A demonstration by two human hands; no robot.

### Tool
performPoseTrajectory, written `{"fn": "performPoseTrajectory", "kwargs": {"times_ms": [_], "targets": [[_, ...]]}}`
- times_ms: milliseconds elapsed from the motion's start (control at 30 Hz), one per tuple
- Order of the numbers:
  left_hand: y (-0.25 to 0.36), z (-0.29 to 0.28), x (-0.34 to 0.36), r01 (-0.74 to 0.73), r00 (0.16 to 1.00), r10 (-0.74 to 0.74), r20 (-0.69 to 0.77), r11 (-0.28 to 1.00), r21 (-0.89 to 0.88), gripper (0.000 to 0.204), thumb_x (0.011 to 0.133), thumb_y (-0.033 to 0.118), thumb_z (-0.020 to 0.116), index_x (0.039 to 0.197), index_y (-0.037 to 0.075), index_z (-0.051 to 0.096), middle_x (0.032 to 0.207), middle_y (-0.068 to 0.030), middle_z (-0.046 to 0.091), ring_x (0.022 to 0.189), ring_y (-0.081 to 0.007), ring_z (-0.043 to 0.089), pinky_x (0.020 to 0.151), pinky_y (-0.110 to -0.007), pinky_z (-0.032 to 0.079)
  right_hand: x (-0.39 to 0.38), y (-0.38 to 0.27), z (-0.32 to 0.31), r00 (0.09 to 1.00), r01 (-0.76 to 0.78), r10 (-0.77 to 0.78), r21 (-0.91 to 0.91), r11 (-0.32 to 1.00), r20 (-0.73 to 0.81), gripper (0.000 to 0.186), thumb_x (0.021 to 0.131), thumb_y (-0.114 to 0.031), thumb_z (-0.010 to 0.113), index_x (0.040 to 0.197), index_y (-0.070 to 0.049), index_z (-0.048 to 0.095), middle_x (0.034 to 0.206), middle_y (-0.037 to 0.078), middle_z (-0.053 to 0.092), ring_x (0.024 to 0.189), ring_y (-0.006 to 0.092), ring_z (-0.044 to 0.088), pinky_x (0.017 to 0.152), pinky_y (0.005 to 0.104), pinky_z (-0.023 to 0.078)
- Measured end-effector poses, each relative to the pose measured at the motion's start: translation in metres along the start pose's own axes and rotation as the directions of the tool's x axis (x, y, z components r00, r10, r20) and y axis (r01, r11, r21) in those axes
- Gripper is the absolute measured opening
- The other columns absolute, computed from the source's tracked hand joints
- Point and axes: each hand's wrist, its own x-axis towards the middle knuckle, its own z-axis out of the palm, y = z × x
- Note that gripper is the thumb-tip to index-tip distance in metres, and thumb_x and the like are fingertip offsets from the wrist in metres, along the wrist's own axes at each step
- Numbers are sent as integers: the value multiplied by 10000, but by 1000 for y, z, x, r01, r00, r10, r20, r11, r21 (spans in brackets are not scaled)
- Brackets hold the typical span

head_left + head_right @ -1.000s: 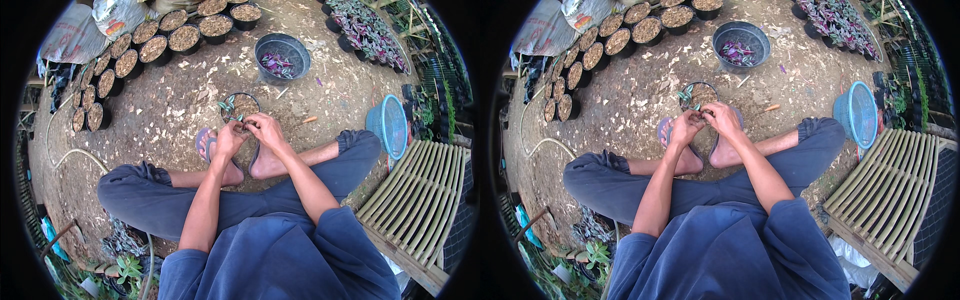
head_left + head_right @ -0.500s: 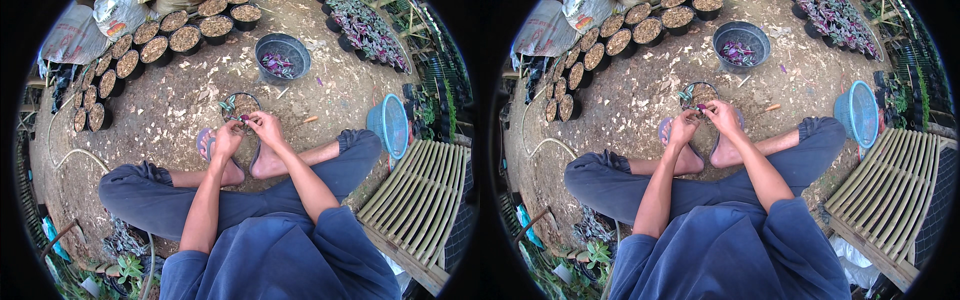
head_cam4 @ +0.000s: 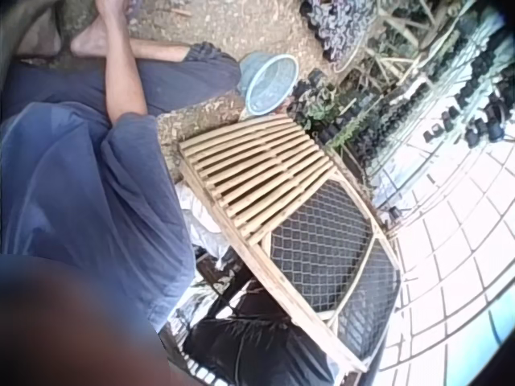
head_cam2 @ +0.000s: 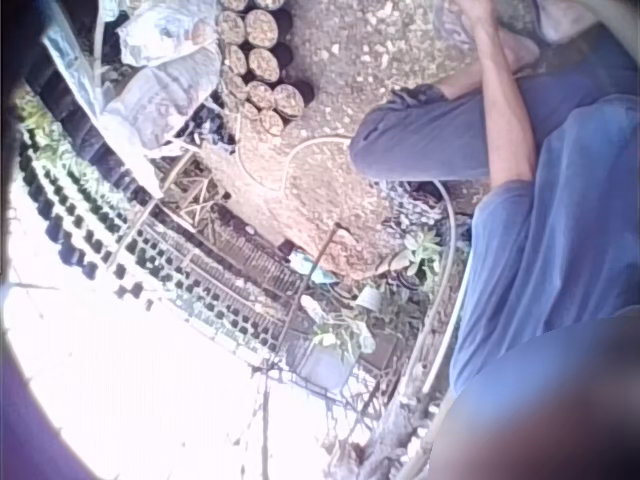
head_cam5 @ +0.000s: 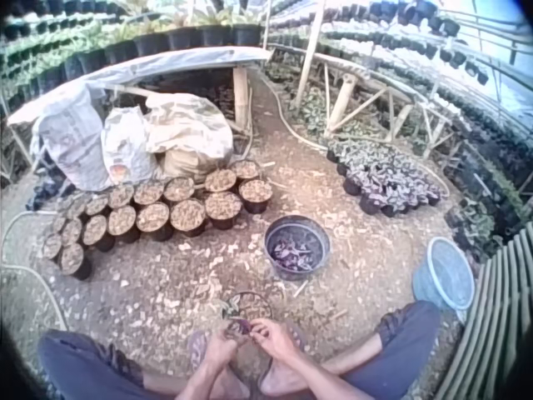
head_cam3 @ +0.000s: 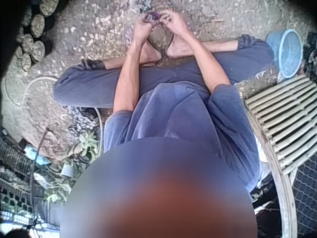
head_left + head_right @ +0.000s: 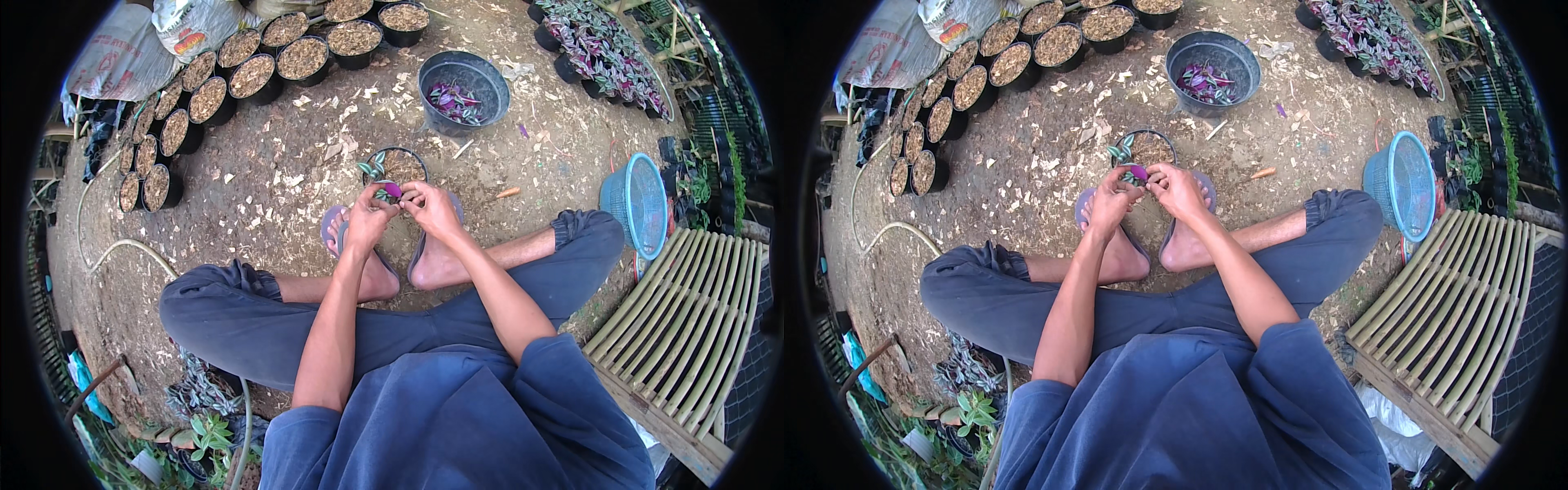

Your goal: The person sits cross-legged and plants small leaf cuttings into a single pot filled with soil. They pick cuttings from a nearby bucket, insert them into the soil, and occasionally use a small tool to adjust placement.

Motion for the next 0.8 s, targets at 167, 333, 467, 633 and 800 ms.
{"fn": "performPoseTrajectory", "kwargs": {"times_ms": [167, 333, 467, 633, 800], "targets": [[-8, 0, 7, 57, 998, -59, -14, 989, -135, 340, 960, 139, 795, 1282, 79, 704, 859, 11, 694, 758, -77, 615, 617, -250, 486, 2, 1, 2, 1000, 27, -27, 7, 1000, 1, 294, 948, -87, 766, 1240, -58, 746, 1006, 123, 818, 835, 200, 770, 771, 363, 601], [-18, 0, 8, 25, 997, -31, -65, 996, -90, 159, 971, 113, 777, 1108, 64, 713, 807, 19, 670, 718, -67, 604, 614, -260, 493, -1, -2, 0, 1000, -3, 3, -19, 1000, 5, 276, 944, -100, 749, 1219, -72, 753, 1007, 117, 819, 814, 212, 768, 759, 369, 598], [-15, -1, 4, -2, 996, 9, -83, 996, 89, 157, 930, 133, 805, 980, 38, 691, 734, 21, 646, 658, -64, 577, 600, -266, 466, -6, -2, -10, 997, -78, 76, -145, 986, -25, 280, 928, -153, 745, 1191, -60, 767, 972, 110, 793, 787, 177, 723, 734, 340, 578], [-7, 0, 1, 18, 996, -2, -84, 981, 192, 278, 860, 155, 832, 1104, 43, 760, 701, 22, 640, 635, -65, 561, 590, -271, 425, -6, 2, -12, 990, 71, -108, -359, 931, -86, 290, 932, -231, 712, 1159, -61, 768, 1033, 143, 774, 909, 299, 743, 829, 424, 586], [-2, 0, -3, 51, 999, -47, -23, 971, 234, 440, 853, 157, 795, 1287, 88, 778, 699, -1, 674, 632, -90, 581, 608, -318, 453, -7, 4, -8, 990, 76, -116, -383, 921, -82, 319, 940, -243, 690, 1200, -74, 767, 1138, 156, 760, 1029, 365, 728, 916, 469, 576]]}}
